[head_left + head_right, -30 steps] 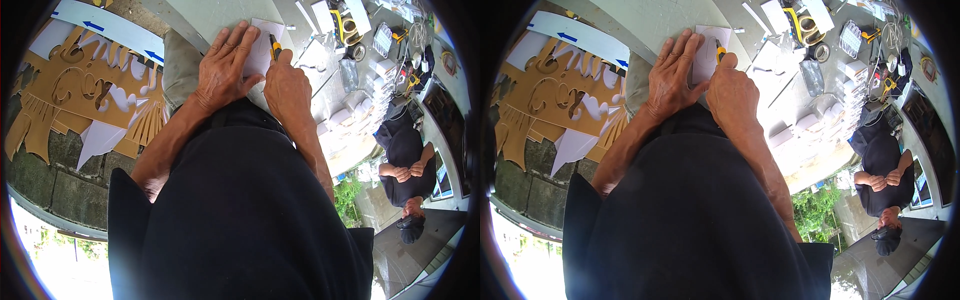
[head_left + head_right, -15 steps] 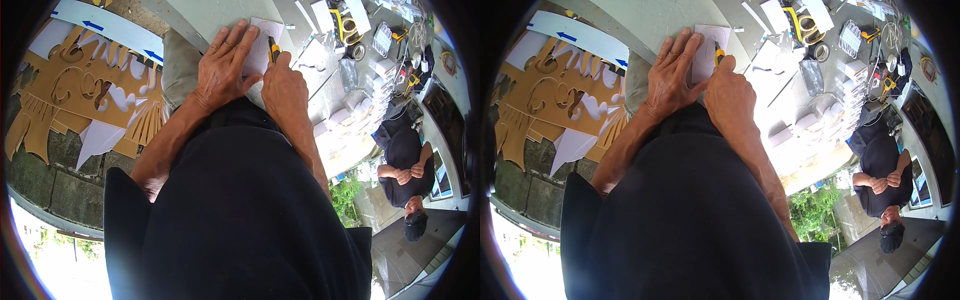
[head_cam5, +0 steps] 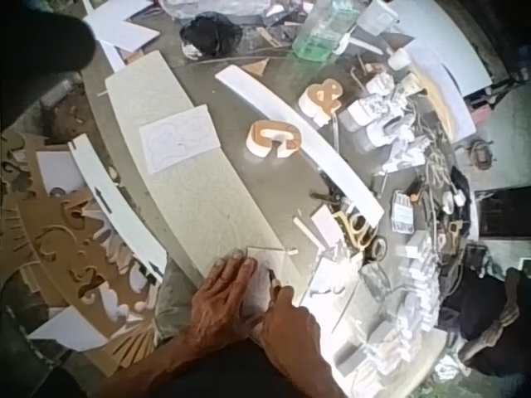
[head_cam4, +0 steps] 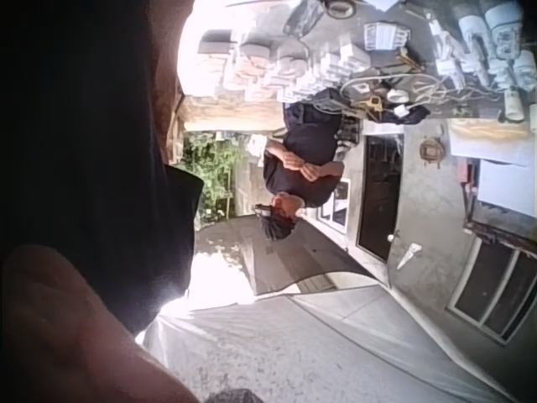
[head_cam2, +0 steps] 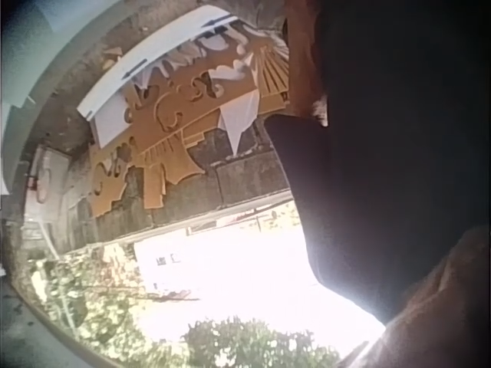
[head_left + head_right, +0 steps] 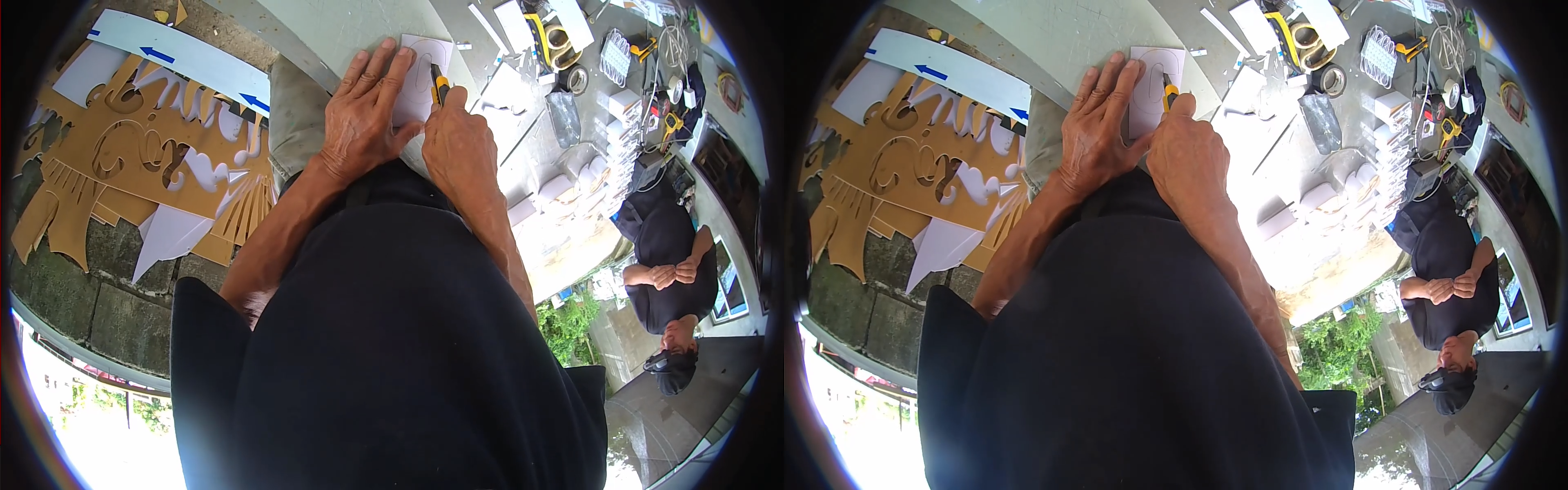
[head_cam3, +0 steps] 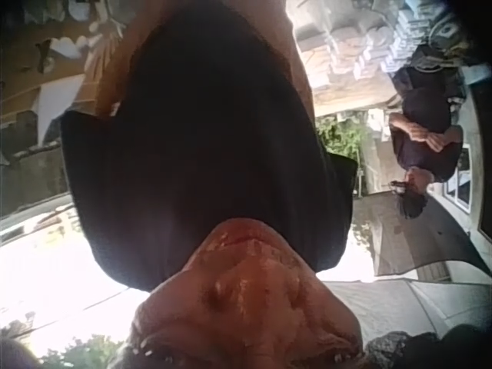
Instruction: Cutting out letters from a white foam board using a utility knife following a paper template.
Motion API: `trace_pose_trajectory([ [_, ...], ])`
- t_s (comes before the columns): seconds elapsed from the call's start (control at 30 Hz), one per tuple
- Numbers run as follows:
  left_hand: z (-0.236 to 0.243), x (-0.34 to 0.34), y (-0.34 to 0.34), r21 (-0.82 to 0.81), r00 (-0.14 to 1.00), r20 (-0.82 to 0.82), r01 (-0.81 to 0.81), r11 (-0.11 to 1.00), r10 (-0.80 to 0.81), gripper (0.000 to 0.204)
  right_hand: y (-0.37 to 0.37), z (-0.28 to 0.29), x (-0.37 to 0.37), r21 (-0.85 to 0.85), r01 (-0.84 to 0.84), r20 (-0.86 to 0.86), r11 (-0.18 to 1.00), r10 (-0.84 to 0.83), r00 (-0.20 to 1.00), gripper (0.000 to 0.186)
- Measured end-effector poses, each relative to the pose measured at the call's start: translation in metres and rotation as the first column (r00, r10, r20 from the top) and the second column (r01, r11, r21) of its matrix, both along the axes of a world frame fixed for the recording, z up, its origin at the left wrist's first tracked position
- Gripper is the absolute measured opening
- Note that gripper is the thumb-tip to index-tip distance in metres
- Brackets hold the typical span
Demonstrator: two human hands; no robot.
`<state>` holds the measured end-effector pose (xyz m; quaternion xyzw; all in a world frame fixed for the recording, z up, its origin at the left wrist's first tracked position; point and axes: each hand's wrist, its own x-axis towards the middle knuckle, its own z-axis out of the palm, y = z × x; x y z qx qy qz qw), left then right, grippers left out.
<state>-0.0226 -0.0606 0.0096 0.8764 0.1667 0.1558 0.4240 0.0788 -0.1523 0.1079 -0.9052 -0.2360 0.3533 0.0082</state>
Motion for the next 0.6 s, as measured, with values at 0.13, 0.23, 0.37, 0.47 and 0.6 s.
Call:
trace_pose_trajectory([
  [0.13, -0.005, -0.004, 0.003, 0.024, 1.000, -0.024, -0.015, 1.000, 0.016, 0.104, 0.001, -0.007, 0.004, 0.014, -0.004, -0.069, 1.000, 0.005, 0.998, 0.023],
  [0.23, 0.003, -0.003, -0.002, 0.014, 0.999, -0.042, -0.002, 1.000, 0.003, 0.102, -0.012, 0.004, 0.006, 0.012, 0.014, -0.112, 1.000, -0.013, 0.994, 0.024],
  [0.37, 0.004, 0.000, 0.005, 0.048, 1.000, -0.019, 0.009, 0.999, -0.008, 0.100, -0.031, 0.007, 0.008, 0.110, 0.178, -0.189, 0.978, -0.155, 0.970, 0.024],
  [0.47, 0.008, -0.001, 0.012, 0.042, 1.000, 0.026, 0.000, 0.999, -0.001, 0.092, -0.049, 0.004, 0.009, 0.329, 0.361, -0.207, 0.872, -0.307, 0.929, 0.022],
  [0.6, 0.009, -0.006, 0.032, 0.056, 0.997, 0.023, -0.075, 0.996, 0.073, 0.071, -0.051, 0.001, 0.010, 0.378, 0.550, -0.376, 0.745, -0.420, 0.826, 0.028],
])
